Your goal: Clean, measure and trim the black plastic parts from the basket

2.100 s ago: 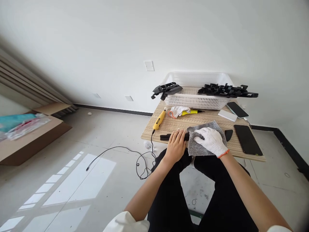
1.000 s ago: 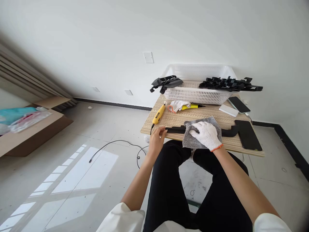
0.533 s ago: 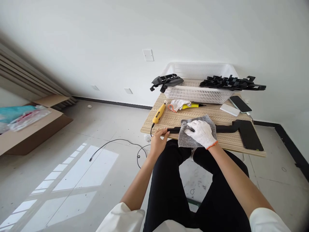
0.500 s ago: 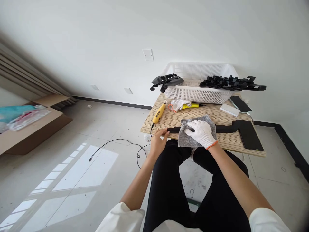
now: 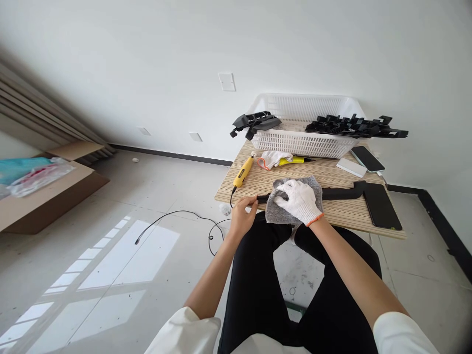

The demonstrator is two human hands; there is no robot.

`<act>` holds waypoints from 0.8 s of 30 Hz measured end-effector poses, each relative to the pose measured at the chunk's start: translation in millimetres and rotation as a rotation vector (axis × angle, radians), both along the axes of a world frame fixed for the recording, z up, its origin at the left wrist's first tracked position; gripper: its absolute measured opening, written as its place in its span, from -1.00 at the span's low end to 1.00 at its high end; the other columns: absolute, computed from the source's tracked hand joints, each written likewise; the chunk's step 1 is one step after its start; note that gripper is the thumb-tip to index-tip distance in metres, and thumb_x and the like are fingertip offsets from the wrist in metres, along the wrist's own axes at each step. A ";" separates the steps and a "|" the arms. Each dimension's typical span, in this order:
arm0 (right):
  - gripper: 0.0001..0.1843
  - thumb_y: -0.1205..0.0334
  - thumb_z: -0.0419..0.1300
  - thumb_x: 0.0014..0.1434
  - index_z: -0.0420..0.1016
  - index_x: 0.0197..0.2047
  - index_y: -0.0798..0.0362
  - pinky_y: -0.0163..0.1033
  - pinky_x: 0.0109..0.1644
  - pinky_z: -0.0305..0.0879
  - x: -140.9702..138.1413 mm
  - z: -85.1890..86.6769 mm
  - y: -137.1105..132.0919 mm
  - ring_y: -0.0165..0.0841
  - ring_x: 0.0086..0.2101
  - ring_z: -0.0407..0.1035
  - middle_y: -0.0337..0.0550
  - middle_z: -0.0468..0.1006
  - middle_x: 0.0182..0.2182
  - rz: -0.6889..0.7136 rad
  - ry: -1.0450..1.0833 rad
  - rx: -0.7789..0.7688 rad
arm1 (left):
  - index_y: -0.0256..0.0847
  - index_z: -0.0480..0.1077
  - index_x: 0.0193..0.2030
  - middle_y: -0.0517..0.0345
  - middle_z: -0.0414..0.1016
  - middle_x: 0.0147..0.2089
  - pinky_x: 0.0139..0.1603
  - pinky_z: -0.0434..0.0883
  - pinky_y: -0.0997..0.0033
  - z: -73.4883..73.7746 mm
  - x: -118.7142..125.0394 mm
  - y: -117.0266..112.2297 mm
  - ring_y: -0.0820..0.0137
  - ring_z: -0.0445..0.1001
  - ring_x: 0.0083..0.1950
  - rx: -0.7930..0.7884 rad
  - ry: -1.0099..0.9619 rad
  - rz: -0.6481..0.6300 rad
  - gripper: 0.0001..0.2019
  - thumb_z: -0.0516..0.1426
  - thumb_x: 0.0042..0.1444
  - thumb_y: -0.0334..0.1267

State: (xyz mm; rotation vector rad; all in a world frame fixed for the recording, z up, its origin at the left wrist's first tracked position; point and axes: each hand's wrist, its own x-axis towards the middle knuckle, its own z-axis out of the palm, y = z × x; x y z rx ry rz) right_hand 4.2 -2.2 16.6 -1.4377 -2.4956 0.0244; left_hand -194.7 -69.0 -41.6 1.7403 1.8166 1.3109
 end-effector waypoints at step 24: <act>-0.48 -0.21 0.10 0.21 0.60 -0.06 0.01 -0.04 -0.09 0.14 -36.1 -3.6 -9.1 -0.09 -0.09 0.33 0.00 0.58 -0.13 -0.016 -0.038 0.042 | -0.17 0.55 -0.15 0.10 0.61 -0.24 0.16 0.36 0.13 -0.8 0.2 0.5 0.27 0.55 -0.18 -0.001 0.025 -0.056 -0.74 0.09 0.29 -0.09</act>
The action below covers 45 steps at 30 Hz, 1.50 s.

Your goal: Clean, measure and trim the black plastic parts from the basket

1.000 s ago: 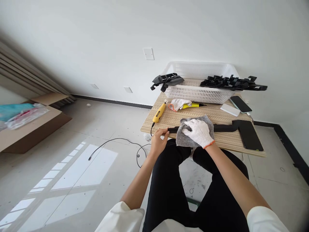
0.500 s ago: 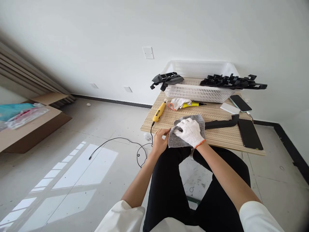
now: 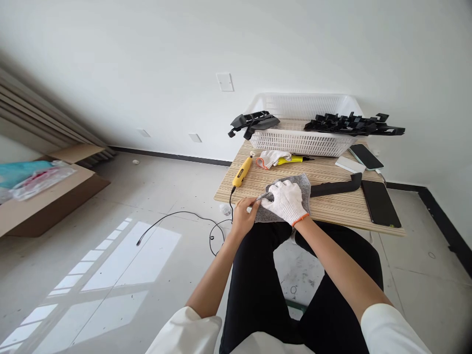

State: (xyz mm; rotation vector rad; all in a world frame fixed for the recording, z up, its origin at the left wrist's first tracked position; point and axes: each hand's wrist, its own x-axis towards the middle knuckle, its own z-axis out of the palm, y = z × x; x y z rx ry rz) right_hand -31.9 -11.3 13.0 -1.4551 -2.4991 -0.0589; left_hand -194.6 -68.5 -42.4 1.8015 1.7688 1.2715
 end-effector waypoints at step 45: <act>-0.39 -0.10 -0.11 0.35 0.57 -0.41 0.11 -0.09 -0.11 0.11 171.4 -14.3 36.7 -0.15 -0.31 0.39 0.06 0.59 -0.39 -0.434 -0.087 0.257 | -0.19 0.19 0.36 -0.04 0.33 0.36 0.45 0.04 0.06 36.3 41.4 -5.9 0.21 0.21 0.42 0.110 0.517 -0.028 -0.57 -0.11 0.42 -0.22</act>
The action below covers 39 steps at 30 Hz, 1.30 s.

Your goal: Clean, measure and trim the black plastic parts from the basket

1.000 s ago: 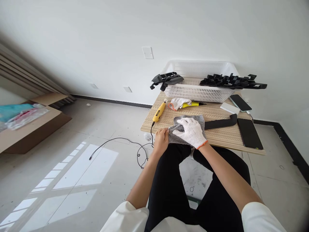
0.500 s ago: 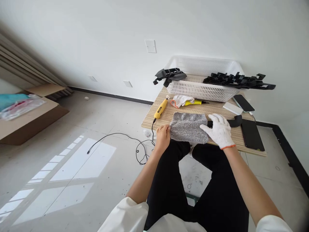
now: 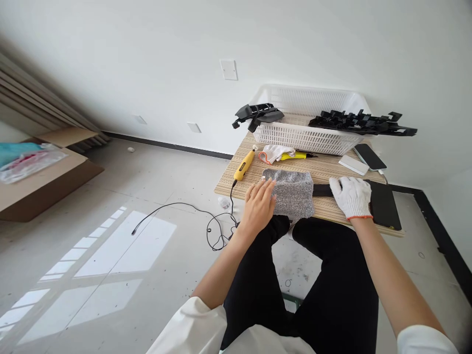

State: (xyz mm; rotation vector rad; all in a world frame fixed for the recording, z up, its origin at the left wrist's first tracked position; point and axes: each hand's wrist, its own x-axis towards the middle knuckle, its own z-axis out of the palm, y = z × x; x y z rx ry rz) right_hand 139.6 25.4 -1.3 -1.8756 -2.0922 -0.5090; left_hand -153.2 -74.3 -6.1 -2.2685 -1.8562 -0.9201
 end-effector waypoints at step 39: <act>-0.36 -0.05 -0.17 0.40 0.64 -0.34 0.08 -0.19 -0.31 0.05 -56.3 13.2 -12.3 -0.21 -0.35 0.50 0.04 0.65 -0.38 0.153 -0.049 -0.227 | -0.30 0.10 0.44 0.01 0.08 0.49 0.42 0.16 0.18 -26.5 72.8 -6.2 0.24 0.06 0.49 -0.120 0.186 -0.313 -0.35 -0.17 0.39 0.10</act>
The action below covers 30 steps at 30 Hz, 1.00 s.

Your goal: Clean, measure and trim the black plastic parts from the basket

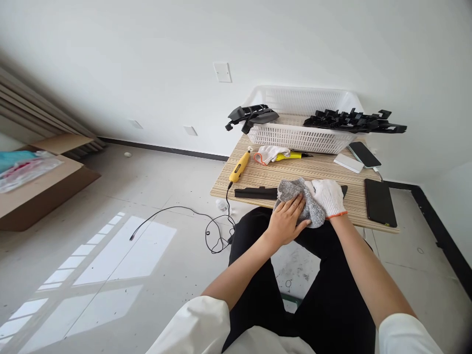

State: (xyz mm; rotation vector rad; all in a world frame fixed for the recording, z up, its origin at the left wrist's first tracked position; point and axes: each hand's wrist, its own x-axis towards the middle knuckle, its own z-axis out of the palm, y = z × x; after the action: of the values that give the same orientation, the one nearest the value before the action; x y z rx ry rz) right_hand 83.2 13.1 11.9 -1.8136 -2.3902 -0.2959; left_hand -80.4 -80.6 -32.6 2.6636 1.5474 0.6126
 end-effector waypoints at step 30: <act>-0.36 -0.01 -0.14 0.35 0.64 -0.45 0.11 -0.19 -0.37 -0.12 28.8 -6.8 -2.1 -0.26 -0.44 0.38 0.03 0.59 -0.50 -0.108 0.094 0.079 | -0.24 0.42 -0.05 -0.14 0.47 -0.14 0.02 0.34 0.01 15.2 -76.8 35.0 -0.02 0.40 -0.02 0.000 0.085 0.308 -0.54 -0.06 0.34 0.11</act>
State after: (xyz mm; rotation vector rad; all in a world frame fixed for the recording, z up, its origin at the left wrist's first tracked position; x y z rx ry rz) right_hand 112.1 11.0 5.2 -1.8808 -2.1914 -0.3036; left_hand -157.2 -45.6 -17.4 2.4993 2.0009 0.5092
